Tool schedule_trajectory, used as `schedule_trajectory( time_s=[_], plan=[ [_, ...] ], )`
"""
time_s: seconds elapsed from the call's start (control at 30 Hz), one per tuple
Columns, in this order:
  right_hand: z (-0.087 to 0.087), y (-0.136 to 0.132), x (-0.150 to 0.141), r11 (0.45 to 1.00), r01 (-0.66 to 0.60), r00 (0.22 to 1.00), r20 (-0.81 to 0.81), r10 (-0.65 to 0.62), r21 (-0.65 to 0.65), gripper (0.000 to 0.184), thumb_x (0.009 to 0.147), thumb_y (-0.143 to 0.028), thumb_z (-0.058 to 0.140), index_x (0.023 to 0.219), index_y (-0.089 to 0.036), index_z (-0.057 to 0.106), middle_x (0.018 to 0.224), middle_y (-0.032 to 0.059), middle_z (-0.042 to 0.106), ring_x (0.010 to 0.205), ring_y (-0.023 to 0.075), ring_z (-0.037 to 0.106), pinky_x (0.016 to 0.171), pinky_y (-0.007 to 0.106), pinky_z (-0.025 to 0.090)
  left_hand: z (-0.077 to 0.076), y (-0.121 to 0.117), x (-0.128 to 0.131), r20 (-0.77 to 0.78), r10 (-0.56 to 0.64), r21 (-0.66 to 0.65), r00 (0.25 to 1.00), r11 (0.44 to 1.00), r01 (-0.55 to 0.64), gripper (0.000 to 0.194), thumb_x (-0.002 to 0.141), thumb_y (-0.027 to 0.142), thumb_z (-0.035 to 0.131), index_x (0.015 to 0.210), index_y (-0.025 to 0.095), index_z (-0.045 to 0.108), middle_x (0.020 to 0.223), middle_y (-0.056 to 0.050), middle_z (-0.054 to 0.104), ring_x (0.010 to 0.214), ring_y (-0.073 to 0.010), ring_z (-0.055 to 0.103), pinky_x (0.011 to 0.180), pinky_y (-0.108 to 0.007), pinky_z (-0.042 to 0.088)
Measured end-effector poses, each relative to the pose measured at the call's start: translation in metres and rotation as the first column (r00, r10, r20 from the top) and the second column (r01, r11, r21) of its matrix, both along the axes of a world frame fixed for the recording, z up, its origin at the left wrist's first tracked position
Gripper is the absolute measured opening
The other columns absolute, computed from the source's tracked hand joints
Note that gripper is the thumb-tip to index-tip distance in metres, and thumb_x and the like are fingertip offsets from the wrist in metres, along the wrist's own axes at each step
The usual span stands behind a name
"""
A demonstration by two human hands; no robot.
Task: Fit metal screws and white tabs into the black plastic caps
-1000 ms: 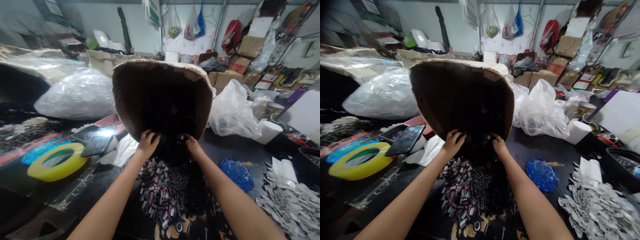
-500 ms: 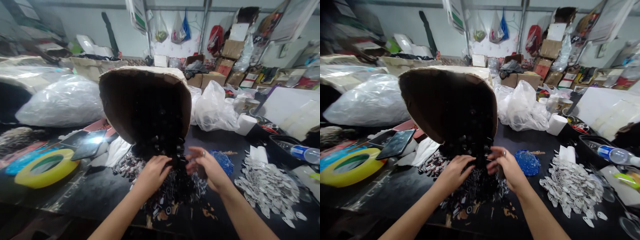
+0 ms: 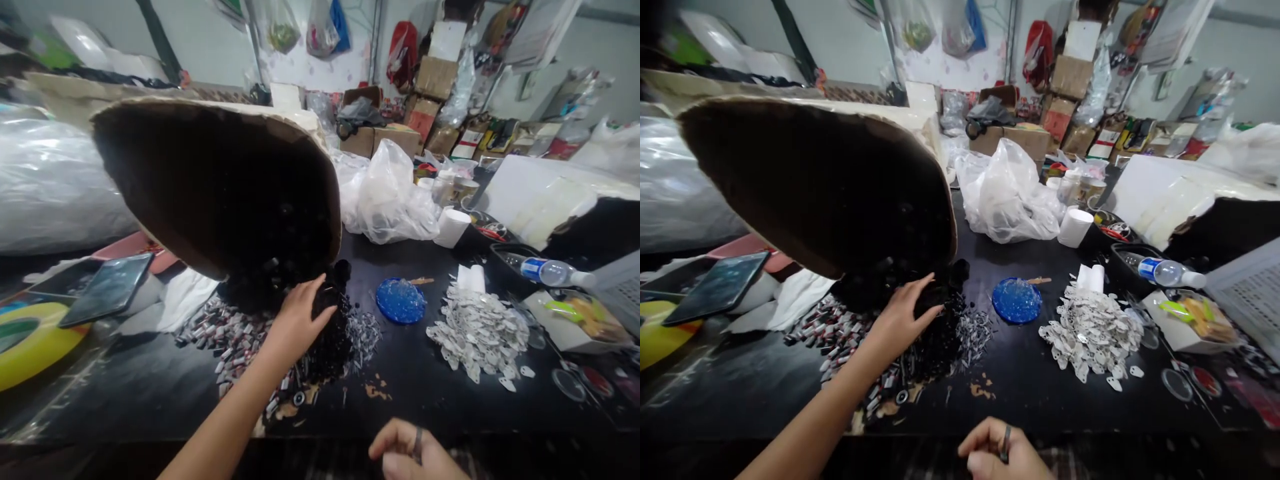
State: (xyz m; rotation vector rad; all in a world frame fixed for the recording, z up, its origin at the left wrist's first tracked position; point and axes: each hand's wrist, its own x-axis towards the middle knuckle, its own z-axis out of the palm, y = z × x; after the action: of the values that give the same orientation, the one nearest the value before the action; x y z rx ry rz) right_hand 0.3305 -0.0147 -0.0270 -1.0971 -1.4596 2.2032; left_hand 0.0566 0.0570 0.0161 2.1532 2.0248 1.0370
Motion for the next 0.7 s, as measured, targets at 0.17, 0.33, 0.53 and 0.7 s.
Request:
schedule_trajectory(
  time_s=[0.17, 0.33, 0.53, 0.7],
  plan=[
    [0.015, 0.022, -0.013, 0.995, 0.032, 0.999, -0.029, -0.029, 0.094, 0.064, 0.079, -0.066, 0.057, 0.118, -0.016, 0.05, 0.063, -0.006, 0.049, 0.044, 0.0066, 0.041, 0.046, 0.021, 0.034, -0.031, -0.101, 0.042, 0.176, -0.076, -0.055, 0.982, 0.995, 0.086, 0.059, 0.086, 0.03, 0.061, 0.14, 0.033, 0.039, 0.133, -0.007, 0.06, 0.123, -0.0226, 0.055, 0.102, -0.035, 0.045],
    [0.037, 0.028, -0.048, 0.864, -0.151, 0.968, 0.251, 0.029, 0.481, 0.015, 0.083, -0.027, 0.054, 0.088, -0.016, 0.063, 0.073, -0.0003, 0.059, 0.07, 0.0137, 0.055, 0.066, 0.025, 0.042, -0.07, -0.159, 0.076, 0.626, -0.012, -0.273, 0.779, 0.933, 0.233, 0.057, 0.086, 0.031, 0.06, 0.141, 0.038, 0.043, 0.144, -0.005, 0.053, 0.131, -0.0263, 0.047, 0.107, -0.04, 0.039],
    [0.048, 0.012, -0.075, 0.774, -0.301, 0.945, 0.28, 0.167, 0.556, 0.016, 0.081, -0.015, 0.049, 0.081, -0.019, 0.065, 0.082, 0.0008, 0.068, 0.08, 0.0155, 0.062, 0.072, 0.024, 0.042, -0.061, -0.172, 0.058, 0.909, 0.171, -0.326, 0.38, 0.86, 0.392, 0.035, 0.084, 0.037, 0.064, 0.117, 0.029, 0.068, 0.125, -0.008, 0.068, 0.116, -0.0314, 0.06, 0.1, -0.045, 0.046],
    [0.046, 0.014, -0.073, 0.82, -0.224, 0.95, 0.305, 0.063, 0.527, 0.024, 0.084, -0.039, 0.058, 0.096, -0.019, 0.063, 0.078, -0.0001, 0.064, 0.075, 0.0166, 0.059, 0.07, 0.026, 0.041, -0.05, -0.185, 0.048, 0.96, 0.188, -0.232, 0.208, 0.949, 0.212, 0.038, 0.083, 0.03, 0.066, 0.121, 0.035, 0.064, 0.135, -0.003, 0.062, 0.128, -0.0262, 0.051, 0.106, -0.041, 0.039]
  ],
)
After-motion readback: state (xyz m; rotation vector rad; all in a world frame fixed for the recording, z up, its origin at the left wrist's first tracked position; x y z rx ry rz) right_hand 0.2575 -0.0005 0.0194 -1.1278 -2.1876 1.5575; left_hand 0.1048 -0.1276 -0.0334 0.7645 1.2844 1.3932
